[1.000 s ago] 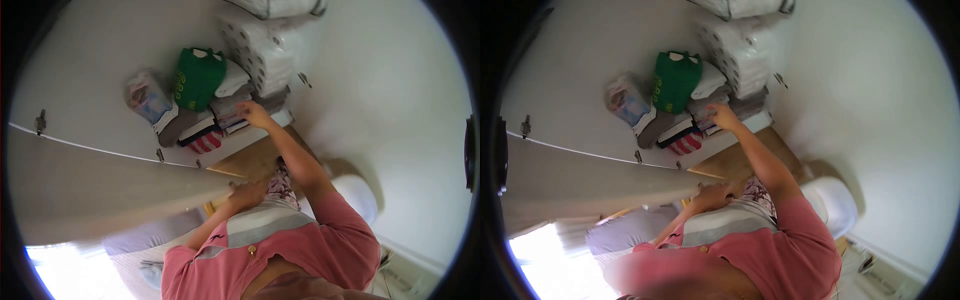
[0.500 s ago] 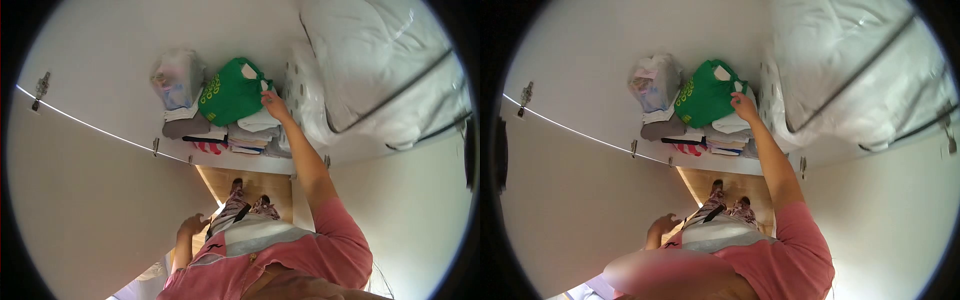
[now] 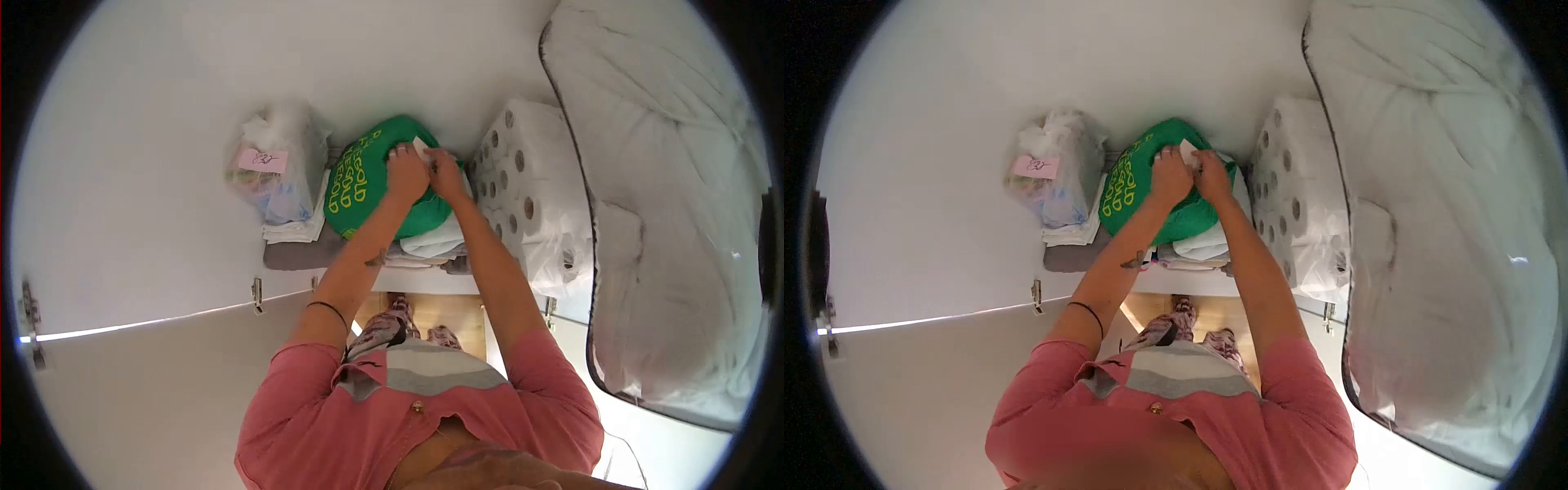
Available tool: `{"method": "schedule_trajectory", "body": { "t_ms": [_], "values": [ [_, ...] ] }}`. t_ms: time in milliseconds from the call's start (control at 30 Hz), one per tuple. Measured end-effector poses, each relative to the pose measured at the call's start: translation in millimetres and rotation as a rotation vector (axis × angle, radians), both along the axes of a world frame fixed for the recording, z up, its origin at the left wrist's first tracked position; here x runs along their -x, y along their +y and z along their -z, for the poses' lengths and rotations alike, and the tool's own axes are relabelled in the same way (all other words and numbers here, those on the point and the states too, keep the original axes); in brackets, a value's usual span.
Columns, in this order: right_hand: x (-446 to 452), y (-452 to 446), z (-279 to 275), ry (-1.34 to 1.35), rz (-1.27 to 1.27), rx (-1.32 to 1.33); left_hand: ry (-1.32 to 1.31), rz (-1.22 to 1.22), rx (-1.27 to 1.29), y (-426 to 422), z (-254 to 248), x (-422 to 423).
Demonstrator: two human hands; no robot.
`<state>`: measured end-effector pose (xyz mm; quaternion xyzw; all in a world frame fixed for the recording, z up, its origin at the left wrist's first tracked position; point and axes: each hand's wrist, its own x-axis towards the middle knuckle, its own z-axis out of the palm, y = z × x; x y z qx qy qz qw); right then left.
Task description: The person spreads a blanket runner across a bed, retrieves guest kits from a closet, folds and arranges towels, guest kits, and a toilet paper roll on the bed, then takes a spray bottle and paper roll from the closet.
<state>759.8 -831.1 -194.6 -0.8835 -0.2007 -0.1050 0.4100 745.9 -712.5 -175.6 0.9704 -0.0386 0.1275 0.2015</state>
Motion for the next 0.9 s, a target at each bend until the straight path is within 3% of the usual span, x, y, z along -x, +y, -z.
{"method": "schedule_trajectory", "body": {
  "t_ms": [67, 167, 233, 367, 433, 500, 600, 633, 767, 833, 900],
  "values": [
    [2, 4, 3, 0.113, 0.032, 0.043, 0.073, 0.013, 0.024, 11, 7, -12],
    [-13, 9, 13, -0.007, 0.071, 0.054, 0.124, -0.03, -0.014, 16, 2, -23],
    [-22, 11, 10, 0.136, 0.107, 0.012, 0.123, -0.063, -0.083, 11, 5, -31],
    [-27, 7, -3, 0.21, 0.064, 0.018, 0.211, -0.08, 0.06, 9, 13, -39],
    [-30, 4, -12, 0.46, -0.005, -0.036, 0.241, -0.116, 0.135, 15, 8, -41],
    [-27, 4, -26, 0.404, -0.065, 0.012, 0.285, -0.017, 0.318, 32, 16, -42],
    [-21, 10, -41, 0.24, -0.158, 0.081, 0.456, 0.116, 0.358, 52, -7, -39],
    [-25, 12, -48, 0.112, -0.187, 0.119, 0.456, 0.119, 0.355, 59, -16, -41],
    [-35, 17, -66, 0.212, -0.231, 0.02, 0.308, 0.238, 0.551, 71, -49, -25],
    [-46, 13, -73, 0.467, -0.332, -0.226, 0.199, 0.256, 0.593, 70, -54, -26],
    [-52, 5, -78, 0.444, -0.2, -0.289, 0.27, 0.234, 1.421, 66, -53, -36]
  ]
}}
